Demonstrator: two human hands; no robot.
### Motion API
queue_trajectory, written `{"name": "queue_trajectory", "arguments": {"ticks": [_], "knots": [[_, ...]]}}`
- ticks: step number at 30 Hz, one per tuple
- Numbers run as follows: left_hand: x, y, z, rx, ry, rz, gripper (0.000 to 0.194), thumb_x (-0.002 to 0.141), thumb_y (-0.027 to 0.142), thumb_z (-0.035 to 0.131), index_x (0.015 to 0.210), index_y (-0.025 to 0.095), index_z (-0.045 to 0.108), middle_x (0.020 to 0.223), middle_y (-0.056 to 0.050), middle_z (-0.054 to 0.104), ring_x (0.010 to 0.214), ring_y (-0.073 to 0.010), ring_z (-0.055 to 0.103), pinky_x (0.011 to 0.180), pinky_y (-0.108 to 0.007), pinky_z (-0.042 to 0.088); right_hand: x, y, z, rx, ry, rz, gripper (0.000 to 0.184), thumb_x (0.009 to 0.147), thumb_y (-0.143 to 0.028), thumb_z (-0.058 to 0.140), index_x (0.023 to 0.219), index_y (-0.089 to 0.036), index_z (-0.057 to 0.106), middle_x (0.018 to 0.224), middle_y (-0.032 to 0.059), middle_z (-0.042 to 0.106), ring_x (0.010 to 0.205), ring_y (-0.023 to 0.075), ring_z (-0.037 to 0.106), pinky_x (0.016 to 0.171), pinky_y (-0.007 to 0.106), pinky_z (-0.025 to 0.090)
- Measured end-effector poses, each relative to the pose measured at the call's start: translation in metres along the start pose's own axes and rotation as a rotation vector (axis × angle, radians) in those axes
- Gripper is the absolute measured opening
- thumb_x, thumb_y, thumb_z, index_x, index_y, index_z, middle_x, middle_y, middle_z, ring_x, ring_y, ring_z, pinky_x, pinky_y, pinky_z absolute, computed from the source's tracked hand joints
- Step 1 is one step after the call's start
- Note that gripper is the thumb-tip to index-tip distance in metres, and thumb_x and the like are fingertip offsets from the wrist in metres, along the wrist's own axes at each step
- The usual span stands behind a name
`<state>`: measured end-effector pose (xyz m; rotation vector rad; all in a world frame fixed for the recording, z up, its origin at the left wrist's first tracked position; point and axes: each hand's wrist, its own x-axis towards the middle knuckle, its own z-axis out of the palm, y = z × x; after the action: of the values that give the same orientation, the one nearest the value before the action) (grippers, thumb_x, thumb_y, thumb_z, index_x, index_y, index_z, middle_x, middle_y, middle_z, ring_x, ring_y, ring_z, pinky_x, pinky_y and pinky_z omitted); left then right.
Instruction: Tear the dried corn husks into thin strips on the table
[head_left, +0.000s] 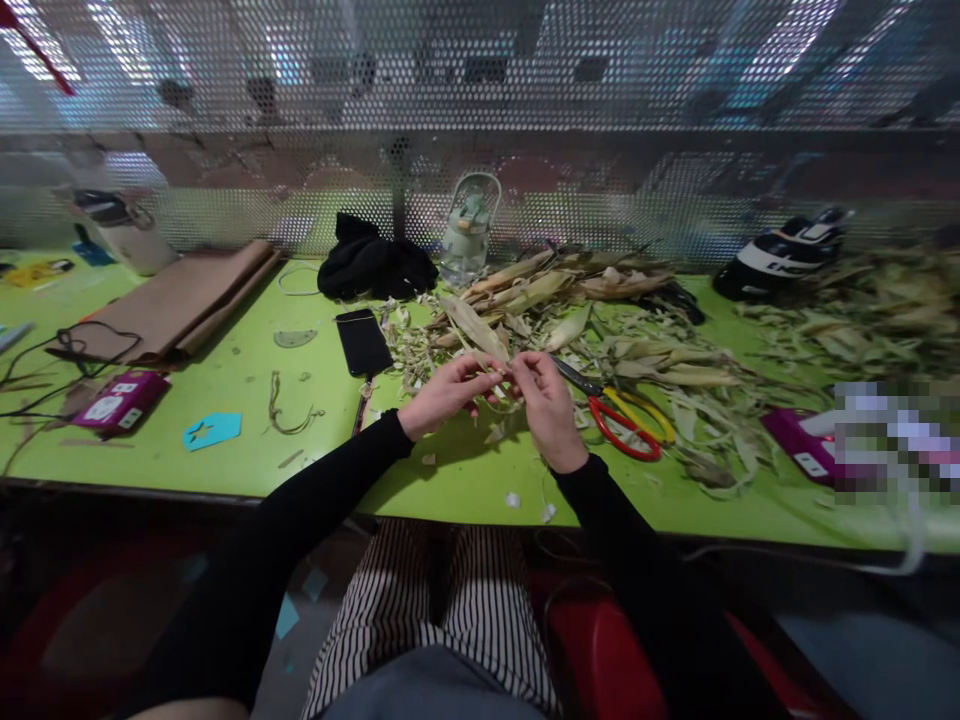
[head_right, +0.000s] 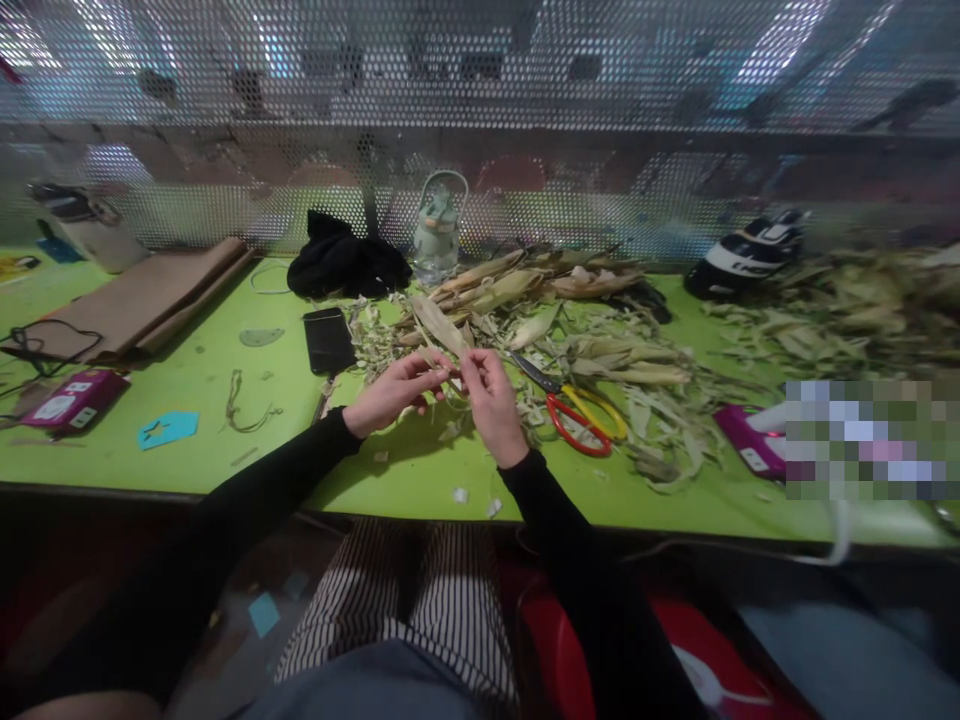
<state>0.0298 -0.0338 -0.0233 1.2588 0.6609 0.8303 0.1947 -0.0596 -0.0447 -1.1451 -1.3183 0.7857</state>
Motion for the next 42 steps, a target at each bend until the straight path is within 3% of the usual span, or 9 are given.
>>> {"name": "queue_trajectory", "arguments": {"ticks": [5,9,12,17,24,30,37,42], "knots": [[-0.004,0.007,-0.005,0.112,-0.11,0.12,0.029,0.083,0.039,0.075,0.097,0.015,0.068,0.091,-0.004,0.068,0.078,-0.0117,0.066,0.06,-0.019,0.051,-0.001,-0.001,-0.001,0.053,0.008,0.002,0.027,0.09,-0.053,0.065,0.089,-0.027,0.059,0.07,-0.0041,0.048,0.056,0.0129,0.039,0.052,0.028,0.031],[-0.007,0.013,-0.011,0.079,-0.143,0.055,0.038,0.092,0.05,0.061,0.093,0.013,0.071,0.104,-0.012,0.071,0.087,-0.0154,0.068,0.066,-0.022,0.053,-0.006,-0.008,-0.001,0.055,0.004,-0.011,0.023,0.088,-0.048,0.069,0.086,-0.026,0.061,0.07,-0.0037,0.051,0.058,0.0129,0.042,0.054,0.028,0.034],[-0.005,0.013,-0.013,0.055,-0.128,-0.029,0.035,0.084,0.047,0.072,0.088,0.012,0.068,0.095,-0.009,0.071,0.085,-0.014,0.067,0.067,-0.022,0.051,-0.009,-0.012,-0.002,0.045,-0.032,-0.019,0.022,0.087,-0.046,0.07,0.085,-0.025,0.063,0.069,-0.0034,0.053,0.059,0.0133,0.044,0.055,0.028,0.037],[-0.002,0.011,-0.013,0.034,-0.166,0.003,0.036,0.074,0.029,0.083,0.101,0.014,0.064,0.095,-0.004,0.068,0.08,-0.0106,0.064,0.073,-0.026,0.053,-0.009,-0.016,-0.003,0.021,-0.023,-0.037,0.02,0.087,-0.043,0.07,0.083,-0.024,0.063,0.07,-0.0029,0.057,0.061,0.0131,0.048,0.059,0.028,0.041],[-0.002,0.01,-0.013,0.134,-0.213,0.023,0.036,0.082,0.044,0.076,0.093,0.012,0.064,0.088,-0.003,0.067,0.081,-0.0116,0.065,0.08,-0.03,0.052,-0.009,-0.017,-0.002,0.015,-0.043,-0.054,0.023,0.086,-0.044,0.072,0.083,-0.023,0.063,0.068,-0.0038,0.057,0.059,0.0112,0.047,0.058,0.027,0.041],[-0.004,0.011,-0.014,0.042,-0.251,0.036,0.037,0.083,0.045,0.077,0.096,0.014,0.061,0.097,-0.006,0.07,0.089,-0.0134,0.067,0.08,-0.03,0.052,-0.008,-0.011,-0.005,0.109,-0.022,-0.026,0.03,0.088,-0.053,0.069,0.094,-0.024,0.063,0.067,-0.0053,0.049,0.052,0.0095,0.037,0.049,0.025,0.033],[-0.003,0.007,-0.013,0.026,-0.407,-0.008,0.042,0.077,0.047,0.083,0.091,0.013,0.063,0.084,-0.003,0.068,0.078,-0.0108,0.064,0.072,-0.026,0.05,-0.011,-0.011,-0.005,0.13,-0.027,-0.034,0.033,0.088,-0.055,0.069,0.096,-0.025,0.059,0.074,-0.0042,0.049,0.056,0.01,0.041,0.051,0.025,0.036],[-0.002,0.008,-0.015,-0.002,-0.301,-0.027,0.041,0.077,0.047,0.082,0.091,0.015,0.06,0.091,-0.002,0.069,0.07,-0.0061,0.058,0.065,-0.022,0.045,-0.011,-0.012,-0.009,0.077,-0.004,-0.076,0.03,0.09,-0.053,0.066,0.097,-0.024,0.06,0.076,-0.0025,0.05,0.059,0.011,0.041,0.053,0.026,0.035]]}}
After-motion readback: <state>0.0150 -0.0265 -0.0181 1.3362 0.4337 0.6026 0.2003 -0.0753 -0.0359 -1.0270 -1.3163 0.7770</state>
